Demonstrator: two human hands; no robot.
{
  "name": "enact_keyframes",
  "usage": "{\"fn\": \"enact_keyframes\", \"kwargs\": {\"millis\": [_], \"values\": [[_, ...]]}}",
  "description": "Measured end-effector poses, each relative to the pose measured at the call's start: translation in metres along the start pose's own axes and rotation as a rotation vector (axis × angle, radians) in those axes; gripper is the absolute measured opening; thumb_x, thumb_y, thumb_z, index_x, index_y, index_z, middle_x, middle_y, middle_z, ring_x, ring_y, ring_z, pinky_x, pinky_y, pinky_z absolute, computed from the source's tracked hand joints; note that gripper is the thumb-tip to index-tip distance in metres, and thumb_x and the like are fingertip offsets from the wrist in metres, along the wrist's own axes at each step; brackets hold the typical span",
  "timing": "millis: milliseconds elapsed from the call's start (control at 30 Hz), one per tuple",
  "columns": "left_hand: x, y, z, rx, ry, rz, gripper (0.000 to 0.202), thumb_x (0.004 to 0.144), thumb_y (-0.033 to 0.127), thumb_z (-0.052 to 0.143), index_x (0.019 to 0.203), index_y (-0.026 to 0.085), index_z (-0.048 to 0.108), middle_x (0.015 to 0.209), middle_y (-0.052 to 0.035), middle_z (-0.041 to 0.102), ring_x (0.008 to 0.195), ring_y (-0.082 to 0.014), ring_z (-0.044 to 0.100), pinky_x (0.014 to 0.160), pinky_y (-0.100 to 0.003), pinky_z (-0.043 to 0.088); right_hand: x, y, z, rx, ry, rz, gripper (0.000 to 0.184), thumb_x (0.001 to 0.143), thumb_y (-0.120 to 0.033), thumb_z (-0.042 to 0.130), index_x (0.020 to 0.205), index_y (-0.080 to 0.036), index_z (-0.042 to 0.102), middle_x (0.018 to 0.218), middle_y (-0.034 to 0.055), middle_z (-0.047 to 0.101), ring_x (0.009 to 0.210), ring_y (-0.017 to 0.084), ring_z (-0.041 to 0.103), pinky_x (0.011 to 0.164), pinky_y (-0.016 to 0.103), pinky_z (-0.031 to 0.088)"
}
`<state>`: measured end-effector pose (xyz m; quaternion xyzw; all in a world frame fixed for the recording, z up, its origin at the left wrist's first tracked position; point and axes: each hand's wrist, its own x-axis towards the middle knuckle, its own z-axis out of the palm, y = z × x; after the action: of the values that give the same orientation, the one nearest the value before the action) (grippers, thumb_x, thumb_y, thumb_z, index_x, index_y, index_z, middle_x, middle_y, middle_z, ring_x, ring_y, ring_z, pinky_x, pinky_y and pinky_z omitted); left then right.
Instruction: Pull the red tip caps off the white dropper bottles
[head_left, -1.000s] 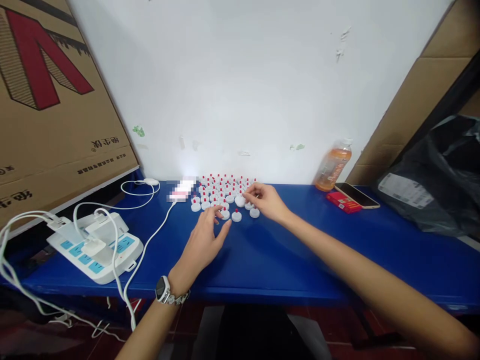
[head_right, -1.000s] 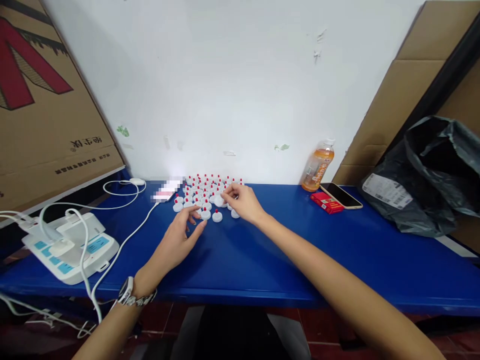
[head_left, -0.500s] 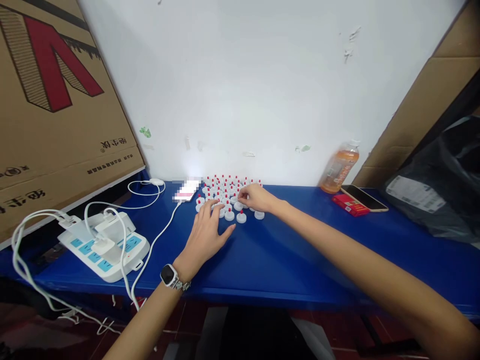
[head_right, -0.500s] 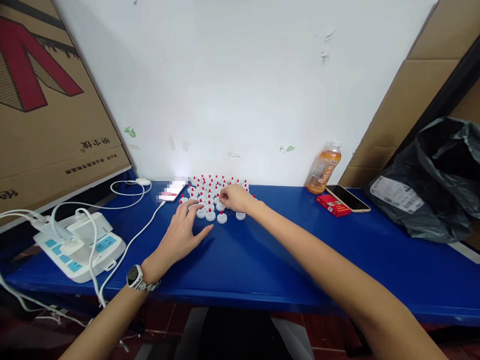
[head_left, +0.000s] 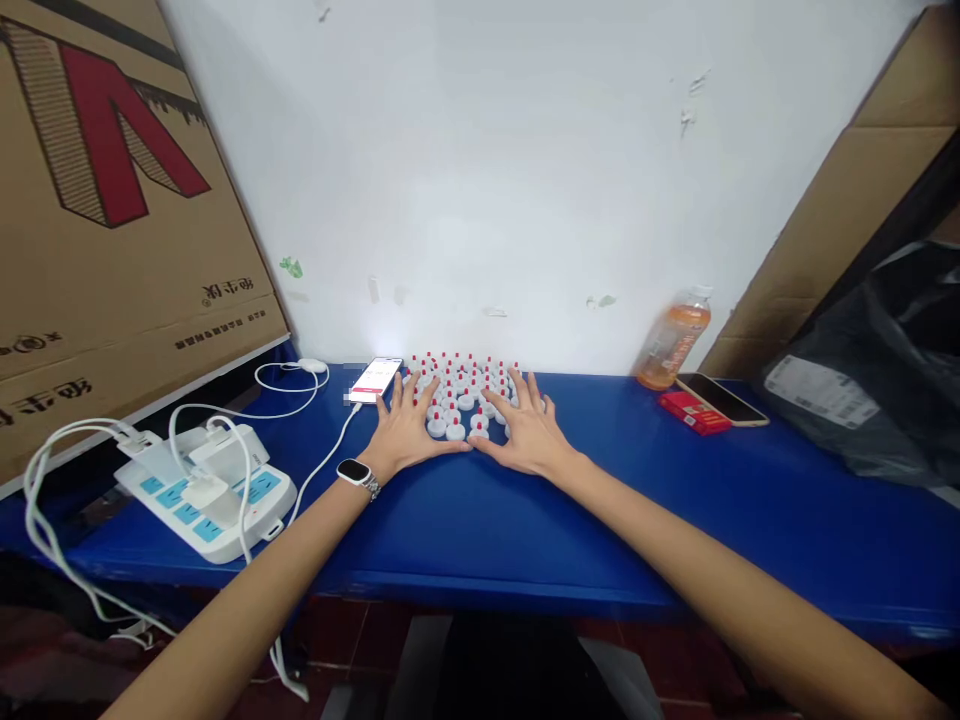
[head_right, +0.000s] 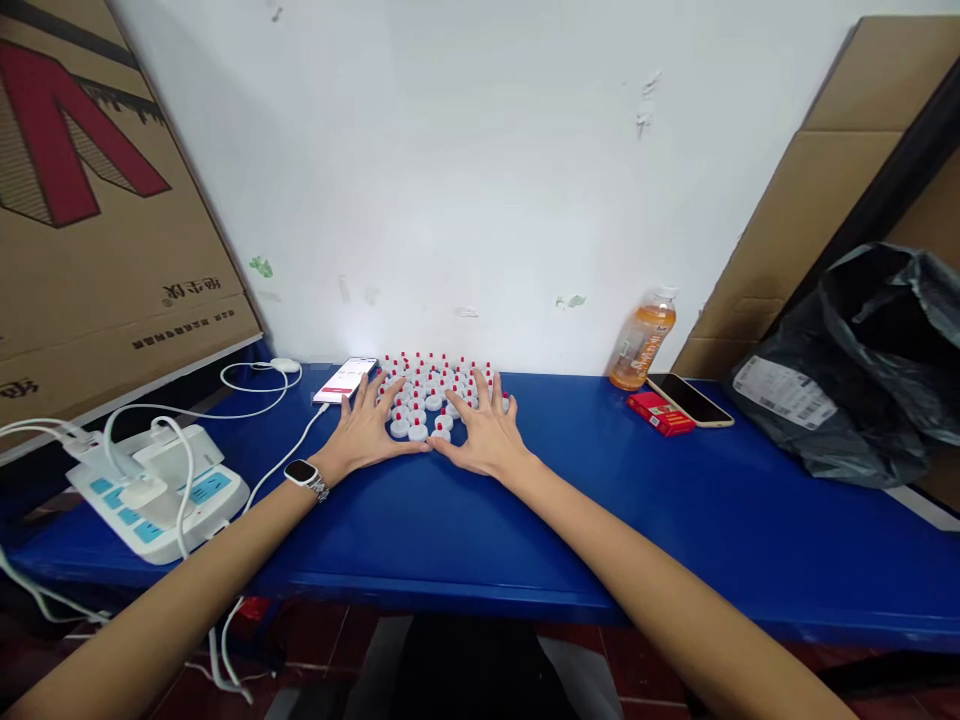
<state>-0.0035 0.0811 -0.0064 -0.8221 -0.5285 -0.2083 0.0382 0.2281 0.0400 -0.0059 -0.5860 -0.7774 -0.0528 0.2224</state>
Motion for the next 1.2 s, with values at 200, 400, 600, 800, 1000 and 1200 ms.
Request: {"fn": "enact_keyframes", "kwargs": {"millis": [200,400,600,800,1000,1200], "values": [[0.010,0.002,0.008,-0.050,-0.058,-0.021,0.109,0.066,0.087,0.054,0.154,0.030,0.026,0.163,-0.0135,0.018,0.149,-0.0433,0.011,0.113,-0.067,0.023,0.009,0.002,0.013,-0.003,-0.038,0.019,0.070,0.087,-0.069,0.046,0.148,-0.035,0.042,0.166,0.0073,0.004,0.147,0.047,0.007,0.107,0.069,0.025],[0.018,0.010,0.014,-0.051,-0.075,-0.006,0.103,0.070,0.085,0.053,0.154,0.030,0.027,0.163,-0.0134,0.018,0.149,-0.0444,0.010,0.111,-0.071,0.021,0.014,0.009,0.016,-0.020,-0.026,0.026,0.063,0.092,-0.066,0.042,0.147,-0.035,0.043,0.166,0.0076,0.006,0.148,0.044,0.008,0.107,0.068,0.027],[0.023,0.016,0.021,-0.055,-0.060,0.005,0.104,0.069,0.085,0.053,0.154,0.030,0.027,0.162,-0.0156,0.020,0.148,-0.0460,0.011,0.109,-0.076,0.018,0.016,0.020,0.020,0.006,0.022,0.014,0.063,0.091,-0.066,0.044,0.145,-0.035,0.046,0.165,0.0073,0.009,0.147,0.045,0.010,0.107,0.071,0.023],[0.015,0.024,0.014,-0.008,0.125,0.062,0.102,0.068,0.082,0.059,0.149,0.024,0.037,0.160,-0.0185,0.022,0.148,-0.0482,0.008,0.110,-0.076,0.012,0.007,0.018,0.006,0.012,0.174,-0.093,0.061,0.089,-0.060,0.052,0.140,-0.027,0.051,0.156,0.0143,0.028,0.144,0.040,0.019,0.112,0.068,0.009],[0.002,0.037,-0.009,-0.069,0.245,0.269,0.053,0.087,0.054,0.059,0.128,0.022,0.054,0.136,-0.0140,0.050,0.131,-0.0327,0.042,0.110,-0.052,0.034,-0.006,0.012,-0.009,0.072,0.235,-0.068,0.030,0.087,-0.042,0.059,0.107,-0.022,0.067,0.116,0.0117,0.058,0.112,0.029,0.047,0.098,0.048,0.033],[0.001,0.048,-0.011,-0.118,0.185,0.348,0.016,0.098,0.026,0.042,0.097,0.020,0.056,0.100,-0.0068,0.060,0.098,-0.0236,0.054,0.089,-0.041,0.044,-0.004,0.005,-0.003,0.011,0.190,-0.096,0.022,0.088,-0.040,0.060,0.097,-0.022,0.069,0.107,0.0101,0.058,0.106,0.028,0.044,0.092,0.045,0.032]]}}
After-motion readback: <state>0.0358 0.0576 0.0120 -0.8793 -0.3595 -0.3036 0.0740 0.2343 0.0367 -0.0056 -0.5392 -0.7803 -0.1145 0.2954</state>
